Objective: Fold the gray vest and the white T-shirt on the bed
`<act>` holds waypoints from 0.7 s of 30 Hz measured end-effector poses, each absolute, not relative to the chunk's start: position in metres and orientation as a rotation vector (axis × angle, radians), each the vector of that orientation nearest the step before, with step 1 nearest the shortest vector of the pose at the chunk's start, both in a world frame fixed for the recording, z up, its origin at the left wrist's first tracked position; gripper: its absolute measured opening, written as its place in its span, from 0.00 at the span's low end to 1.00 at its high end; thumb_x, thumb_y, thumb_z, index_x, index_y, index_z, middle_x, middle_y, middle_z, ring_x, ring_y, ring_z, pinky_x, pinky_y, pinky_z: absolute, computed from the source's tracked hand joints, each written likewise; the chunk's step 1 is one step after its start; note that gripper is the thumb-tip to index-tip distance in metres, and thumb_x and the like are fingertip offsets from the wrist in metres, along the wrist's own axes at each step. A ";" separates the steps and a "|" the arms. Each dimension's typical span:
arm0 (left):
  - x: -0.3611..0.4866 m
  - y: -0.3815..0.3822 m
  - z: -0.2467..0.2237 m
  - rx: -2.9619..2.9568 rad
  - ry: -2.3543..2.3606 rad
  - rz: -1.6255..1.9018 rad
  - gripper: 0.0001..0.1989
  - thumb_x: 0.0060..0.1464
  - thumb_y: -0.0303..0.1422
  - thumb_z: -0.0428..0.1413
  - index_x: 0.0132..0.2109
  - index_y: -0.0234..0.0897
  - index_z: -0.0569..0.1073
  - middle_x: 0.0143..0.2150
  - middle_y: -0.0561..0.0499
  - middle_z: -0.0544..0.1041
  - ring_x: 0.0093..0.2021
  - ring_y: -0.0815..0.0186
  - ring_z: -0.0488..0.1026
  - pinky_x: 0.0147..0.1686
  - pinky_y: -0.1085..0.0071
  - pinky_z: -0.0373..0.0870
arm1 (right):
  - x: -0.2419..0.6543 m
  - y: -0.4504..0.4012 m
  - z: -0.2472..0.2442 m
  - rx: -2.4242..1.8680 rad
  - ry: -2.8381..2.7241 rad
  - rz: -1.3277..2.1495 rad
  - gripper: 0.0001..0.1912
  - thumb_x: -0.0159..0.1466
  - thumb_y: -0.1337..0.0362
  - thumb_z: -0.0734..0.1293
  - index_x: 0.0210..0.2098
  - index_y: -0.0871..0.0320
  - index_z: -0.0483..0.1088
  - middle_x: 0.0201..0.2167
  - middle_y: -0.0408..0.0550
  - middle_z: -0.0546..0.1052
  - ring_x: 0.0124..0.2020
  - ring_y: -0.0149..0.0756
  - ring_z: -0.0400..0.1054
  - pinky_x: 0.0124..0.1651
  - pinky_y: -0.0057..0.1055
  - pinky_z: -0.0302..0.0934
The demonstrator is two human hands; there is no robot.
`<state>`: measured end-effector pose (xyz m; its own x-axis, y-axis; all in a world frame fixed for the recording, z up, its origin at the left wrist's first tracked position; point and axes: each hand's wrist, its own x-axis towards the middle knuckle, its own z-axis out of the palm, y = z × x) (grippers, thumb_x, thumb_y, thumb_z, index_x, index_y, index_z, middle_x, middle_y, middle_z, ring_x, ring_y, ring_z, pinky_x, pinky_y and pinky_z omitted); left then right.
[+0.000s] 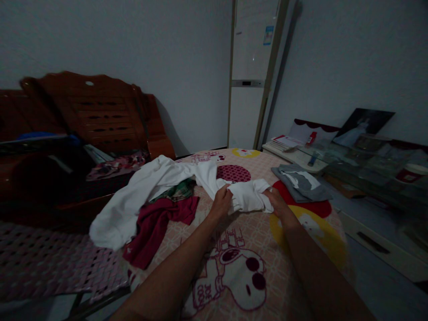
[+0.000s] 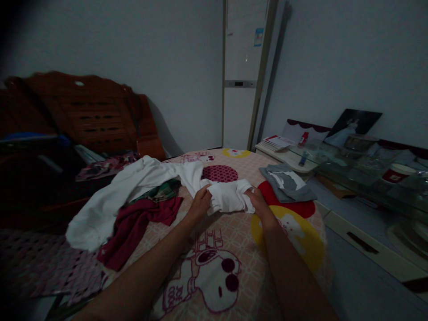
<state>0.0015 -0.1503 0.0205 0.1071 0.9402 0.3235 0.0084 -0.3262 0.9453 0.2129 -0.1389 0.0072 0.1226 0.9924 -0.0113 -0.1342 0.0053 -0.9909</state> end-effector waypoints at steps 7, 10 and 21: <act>0.004 -0.137 0.023 0.681 0.719 1.394 0.09 0.48 0.35 0.59 0.35 0.36 0.72 0.31 0.52 0.76 0.29 0.69 0.74 0.33 0.72 0.72 | 0.211 -0.147 0.013 -1.097 -1.156 1.288 0.30 0.43 0.50 0.76 0.42 0.59 0.73 0.34 0.49 0.81 0.34 0.42 0.74 0.37 0.34 0.67; -0.014 -0.123 0.024 0.580 0.769 1.457 0.09 0.48 0.37 0.59 0.35 0.36 0.72 0.33 0.50 0.78 0.34 0.65 0.76 0.36 0.70 0.73 | 0.207 -0.144 0.009 -1.225 -1.385 1.137 0.25 0.41 0.60 0.76 0.39 0.60 0.75 0.32 0.45 0.80 0.32 0.39 0.72 0.36 0.32 0.65; -0.031 -0.121 0.005 1.121 1.014 1.317 0.17 0.34 0.28 0.64 0.37 0.34 0.74 0.34 0.49 0.79 0.35 0.63 0.75 0.32 0.72 0.71 | 0.212 -0.133 0.002 -1.241 -0.956 1.071 0.18 0.39 0.64 0.68 0.31 0.61 0.76 0.20 0.42 0.76 0.20 0.34 0.66 0.23 0.28 0.59</act>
<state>-0.0312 -0.1212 0.0050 0.0233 0.9978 0.0628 -0.1945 -0.0571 0.9792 0.2122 -0.1325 0.0022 0.2439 0.9697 -0.0106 -0.0995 0.0142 -0.9949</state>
